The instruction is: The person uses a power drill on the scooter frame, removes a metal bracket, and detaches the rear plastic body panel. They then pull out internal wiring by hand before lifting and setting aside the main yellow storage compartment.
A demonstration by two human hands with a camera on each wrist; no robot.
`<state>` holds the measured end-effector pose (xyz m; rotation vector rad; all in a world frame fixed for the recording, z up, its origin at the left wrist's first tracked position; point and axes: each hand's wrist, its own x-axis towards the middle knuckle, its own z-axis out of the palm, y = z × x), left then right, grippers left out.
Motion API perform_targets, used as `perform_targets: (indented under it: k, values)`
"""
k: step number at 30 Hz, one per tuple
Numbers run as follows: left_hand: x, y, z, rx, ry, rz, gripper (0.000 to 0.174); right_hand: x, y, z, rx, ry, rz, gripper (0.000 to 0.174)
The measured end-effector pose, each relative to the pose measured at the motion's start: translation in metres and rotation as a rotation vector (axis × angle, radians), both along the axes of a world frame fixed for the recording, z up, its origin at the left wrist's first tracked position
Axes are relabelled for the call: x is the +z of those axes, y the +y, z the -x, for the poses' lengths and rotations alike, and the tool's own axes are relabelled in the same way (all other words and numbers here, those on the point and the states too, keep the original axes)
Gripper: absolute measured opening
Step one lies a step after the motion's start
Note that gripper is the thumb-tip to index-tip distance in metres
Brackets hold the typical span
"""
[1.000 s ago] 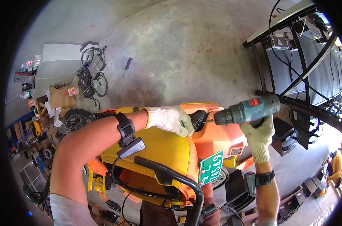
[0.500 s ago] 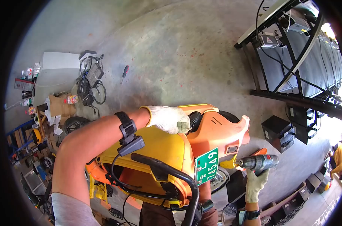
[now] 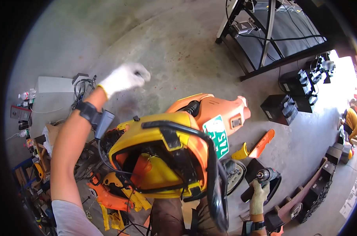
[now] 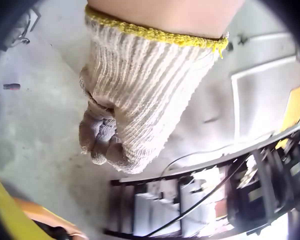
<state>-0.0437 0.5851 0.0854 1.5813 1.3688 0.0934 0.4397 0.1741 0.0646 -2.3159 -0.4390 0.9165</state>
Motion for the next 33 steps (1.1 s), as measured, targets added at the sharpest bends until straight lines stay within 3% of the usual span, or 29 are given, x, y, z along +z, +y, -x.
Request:
perform_targets:
  k: [1, 2, 4, 6, 8, 9, 11, 13, 16, 17, 18, 21, 24, 26, 27, 28, 30, 33]
  values:
    - [0.026, -0.006, 0.005, -0.012, -0.009, -0.201, 0.027, 0.002, -0.014, 0.009, -0.081, 0.145, -0.085, 0.031]
    - [0.051, -0.011, 0.011, 0.153, -0.149, -0.108, 0.029, 0.001, -0.028, 0.018, -0.161, 0.288, -0.172, 0.023]
    - [0.105, -0.043, 0.003, 0.377, -0.316, -0.224, 0.030, -0.004, -0.045, 0.030, -0.278, 0.447, -0.183, 0.015]
    - [0.143, -0.095, -0.006, 0.558, -0.517, -0.306, 0.033, -0.011, -0.043, 0.047, -0.540, 0.589, -0.157, 0.016]
    - [0.155, -0.152, -0.009, 0.656, -0.719, -0.312, 0.040, -0.033, -0.045, 0.044, -0.616, 0.609, -0.092, 0.018]
    - [0.161, -0.186, -0.016, 0.749, -0.829, -0.237, 0.038, -0.069, -0.065, 0.026, -0.555, 0.838, -0.172, 0.025]
    - [0.144, -0.233, -0.040, 0.667, -0.637, -0.489, 0.035, -0.098, -0.055, 0.022, -0.568, 0.817, -0.150, 0.028]
    - [0.121, -0.274, -0.044, 0.544, -0.521, -0.498, 0.033, -0.117, -0.061, 0.023, -0.506, 0.767, -0.189, 0.030]
    - [0.099, -0.330, -0.055, 0.397, -0.528, -0.487, 0.025, -0.123, -0.062, 0.021, -0.508, 0.778, -0.129, 0.030]
    - [0.095, -0.354, -0.059, 0.409, -0.579, -0.500, 0.025, -0.148, -0.077, 0.010, -0.461, 0.795, -0.169, 0.029]
    - [0.093, -0.365, -0.046, 0.207, -0.656, -0.415, 0.016, -0.153, -0.084, 0.008, -0.428, 0.828, -0.203, 0.029]
    - [0.070, -0.431, -0.050, 0.270, -0.679, -0.624, 0.012, -0.144, -0.106, 0.011, -0.351, 0.763, -0.262, 0.024]
    - [0.078, -0.475, -0.047, 0.248, -0.493, -0.565, 0.015, -0.132, -0.150, 0.018, -0.401, 0.684, -0.299, 0.024]
    - [0.091, -0.502, -0.042, 0.244, -0.421, -0.356, 0.021, -0.146, -0.192, 0.009, -0.387, 0.678, -0.287, 0.023]
    - [0.091, -0.511, -0.028, 0.156, -0.353, -0.392, 0.023, -0.136, -0.207, 0.010, -0.422, 0.721, -0.306, 0.024]
    - [0.092, -0.523, -0.024, 0.171, -0.341, -0.412, 0.023, -0.146, -0.227, 0.005, -0.396, 0.702, -0.310, 0.030]
    - [0.092, -0.540, -0.018, 0.336, -0.520, -0.173, 0.023, -0.164, -0.260, -0.004, -0.405, 0.718, -0.293, 0.030]
    - [0.060, -0.560, -0.028, 0.228, -0.532, -0.062, 0.023, -0.176, -0.293, -0.002, -0.495, 0.596, -0.257, 0.033]
